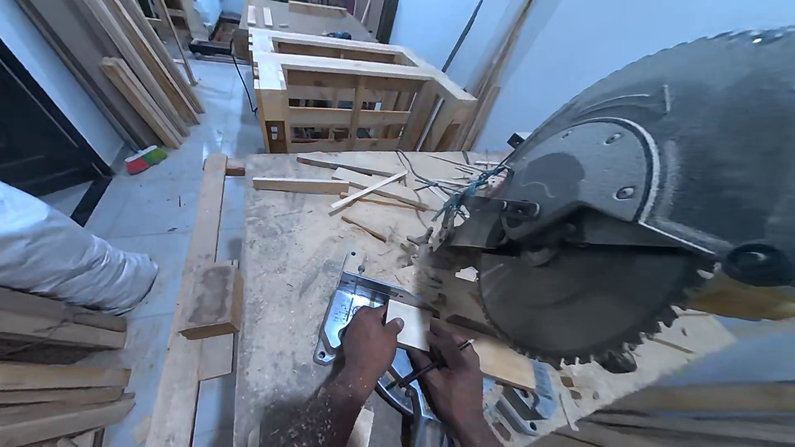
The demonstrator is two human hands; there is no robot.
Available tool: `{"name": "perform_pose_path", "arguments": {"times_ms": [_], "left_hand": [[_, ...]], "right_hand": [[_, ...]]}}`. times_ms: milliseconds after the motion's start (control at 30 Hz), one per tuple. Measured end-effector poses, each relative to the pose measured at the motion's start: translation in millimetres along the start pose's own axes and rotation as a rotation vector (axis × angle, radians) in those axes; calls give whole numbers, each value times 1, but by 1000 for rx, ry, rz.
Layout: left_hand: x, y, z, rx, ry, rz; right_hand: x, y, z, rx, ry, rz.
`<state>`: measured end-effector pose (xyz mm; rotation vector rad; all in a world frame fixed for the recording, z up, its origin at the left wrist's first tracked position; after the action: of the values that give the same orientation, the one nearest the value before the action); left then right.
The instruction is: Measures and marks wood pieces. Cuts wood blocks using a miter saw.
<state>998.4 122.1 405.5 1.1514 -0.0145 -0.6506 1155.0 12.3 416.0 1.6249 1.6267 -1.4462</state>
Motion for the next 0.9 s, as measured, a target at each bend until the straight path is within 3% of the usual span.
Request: {"name": "perform_pose_path", "arguments": {"times_ms": [300, 367, 400, 467, 500, 600, 633, 667, 733, 800, 900], "left_hand": [[3, -8, -16, -30, 49, 47], [3, -6, -15, -42, 62, 21], [3, -5, -13, -41, 70, 7], [3, -1, -10, -34, 94, -25], [4, 1, -9, -35, 108, -49], [5, 5, -5, -35, 135, -108], [6, 6, -3, -31, 135, -127], [7, 7, -2, -19, 137, -143], [7, 8, -2, -7, 137, -175], [8, 9, -2, 2, 133, -185], [8, 10, -2, 9, 113, -181]], "right_hand": [[2, 2, -5, 67, -142, 4], [-3, 11, -1, 162, -159, -163], [-15, 17, 2, 234, -87, -292], [-74, 22, 9, 338, 194, -487], [-122, 19, 12, 304, 368, -488], [-297, -3, 2, -19, 814, -169], [-346, -11, -15, -104, 847, -66], [-380, -18, -44, -128, 790, 76], [-405, -38, -116, -88, 548, 380], [-396, -55, -167, -108, 256, 602], [-383, -74, -177, -186, -43, 668]]}}
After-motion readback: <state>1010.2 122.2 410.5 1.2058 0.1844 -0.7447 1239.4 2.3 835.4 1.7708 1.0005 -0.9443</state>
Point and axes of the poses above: each hand's wrist, its own z-axis away from the middle knuckle, its own x-axis out of the palm, y = z × x, the point moved 9 cm from there along -z, towards the middle knuckle, and after that the axes turned 15 degrees about z, right-handed, at the moved point
